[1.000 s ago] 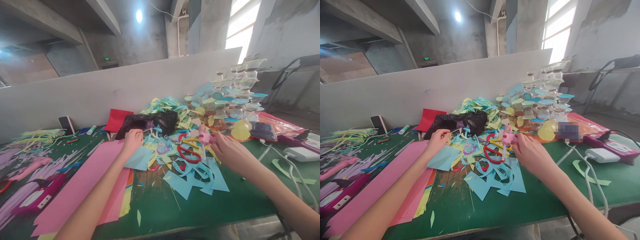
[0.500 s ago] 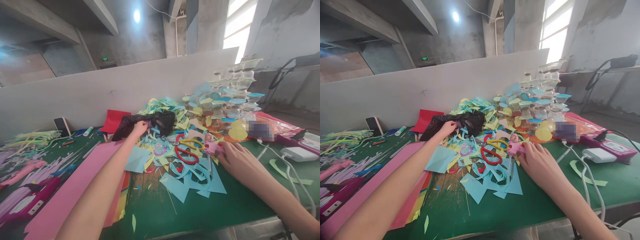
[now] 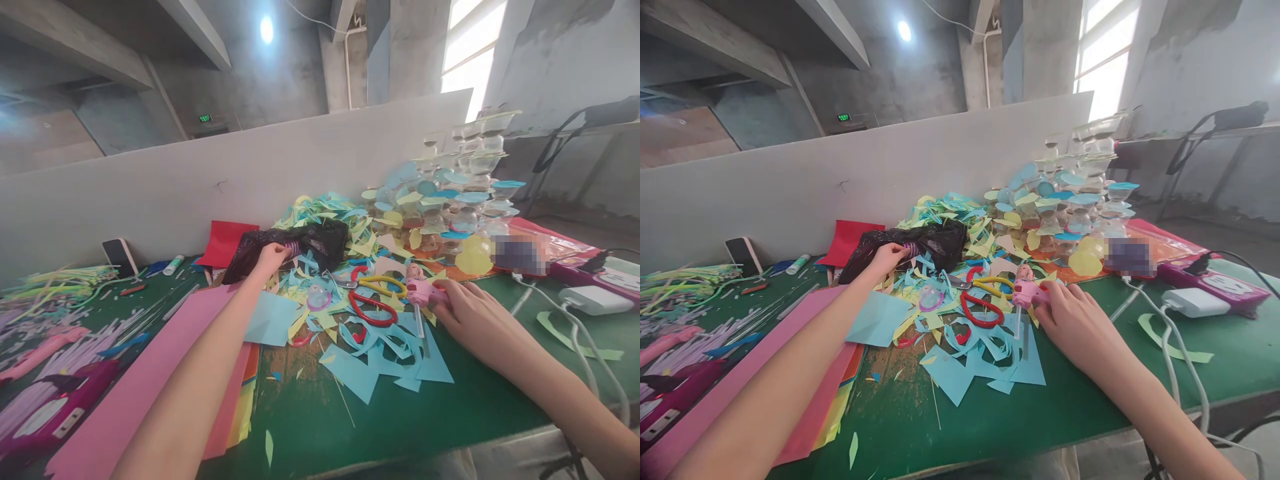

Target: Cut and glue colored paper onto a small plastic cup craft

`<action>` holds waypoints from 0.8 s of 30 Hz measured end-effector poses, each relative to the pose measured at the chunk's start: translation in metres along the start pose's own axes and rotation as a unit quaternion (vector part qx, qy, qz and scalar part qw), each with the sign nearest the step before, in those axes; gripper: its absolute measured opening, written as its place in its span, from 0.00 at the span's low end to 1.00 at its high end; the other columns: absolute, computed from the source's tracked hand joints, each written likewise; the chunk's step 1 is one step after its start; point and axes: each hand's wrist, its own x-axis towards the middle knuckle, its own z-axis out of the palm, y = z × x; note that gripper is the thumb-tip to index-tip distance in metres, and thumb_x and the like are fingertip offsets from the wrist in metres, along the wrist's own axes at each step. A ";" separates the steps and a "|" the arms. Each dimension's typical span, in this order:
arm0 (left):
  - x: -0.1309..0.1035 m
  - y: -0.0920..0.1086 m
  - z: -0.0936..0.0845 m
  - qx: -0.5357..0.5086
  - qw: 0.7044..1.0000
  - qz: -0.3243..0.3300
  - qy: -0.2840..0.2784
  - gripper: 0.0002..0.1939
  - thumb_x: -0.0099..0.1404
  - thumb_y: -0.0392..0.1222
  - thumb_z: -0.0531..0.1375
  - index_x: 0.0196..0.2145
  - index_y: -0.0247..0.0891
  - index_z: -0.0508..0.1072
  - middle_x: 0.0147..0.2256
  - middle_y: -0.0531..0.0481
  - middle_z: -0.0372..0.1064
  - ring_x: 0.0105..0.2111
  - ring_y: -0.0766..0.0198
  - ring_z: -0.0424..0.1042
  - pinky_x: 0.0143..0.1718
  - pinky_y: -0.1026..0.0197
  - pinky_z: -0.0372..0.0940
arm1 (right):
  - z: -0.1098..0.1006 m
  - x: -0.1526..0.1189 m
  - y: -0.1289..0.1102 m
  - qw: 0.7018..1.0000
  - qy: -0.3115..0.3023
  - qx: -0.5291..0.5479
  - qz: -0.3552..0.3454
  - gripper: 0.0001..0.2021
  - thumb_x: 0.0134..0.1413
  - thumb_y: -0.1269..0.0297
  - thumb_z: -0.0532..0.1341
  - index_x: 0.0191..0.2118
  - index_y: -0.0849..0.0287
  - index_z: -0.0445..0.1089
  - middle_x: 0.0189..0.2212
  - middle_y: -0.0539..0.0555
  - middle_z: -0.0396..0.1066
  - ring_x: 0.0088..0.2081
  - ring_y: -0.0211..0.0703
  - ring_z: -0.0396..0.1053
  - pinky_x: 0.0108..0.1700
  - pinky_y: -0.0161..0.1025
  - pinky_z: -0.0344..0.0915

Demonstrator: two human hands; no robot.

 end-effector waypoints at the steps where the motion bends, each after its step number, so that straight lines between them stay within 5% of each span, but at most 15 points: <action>1: 0.001 0.000 0.001 0.000 1.000 -0.002 0.001 0.10 0.57 0.46 0.64 0.30 0.36 0.72 0.33 0.45 0.75 0.29 0.60 0.70 0.31 0.61 0.61 | 0.000 0.000 0.000 1.000 -0.001 0.002 0.001 0.13 0.64 0.58 0.47 0.40 0.58 0.64 0.38 0.60 0.74 0.41 0.54 0.69 0.39 0.45 0.61; 17: 0.006 -0.001 0.007 0.063 0.997 0.027 0.028 0.15 0.56 0.49 0.63 0.23 0.40 0.62 0.23 0.54 0.62 0.24 0.65 0.61 0.27 0.62 0.54 | 0.004 -0.005 0.006 0.994 0.017 -0.109 0.017 0.09 0.61 0.63 0.49 0.39 0.59 0.63 0.33 0.59 0.72 0.38 0.55 0.67 0.38 0.45 0.59; 24: -0.009 0.003 -0.013 0.093 0.989 0.085 0.073 0.15 0.62 0.49 0.57 0.24 0.41 0.58 0.23 0.54 0.61 0.26 0.64 0.60 0.29 0.62 0.52 | 0.009 -0.010 0.012 0.987 0.035 -0.156 0.004 0.11 0.62 0.62 0.50 0.42 0.61 0.65 0.34 0.61 0.71 0.39 0.58 0.65 0.40 0.47 0.60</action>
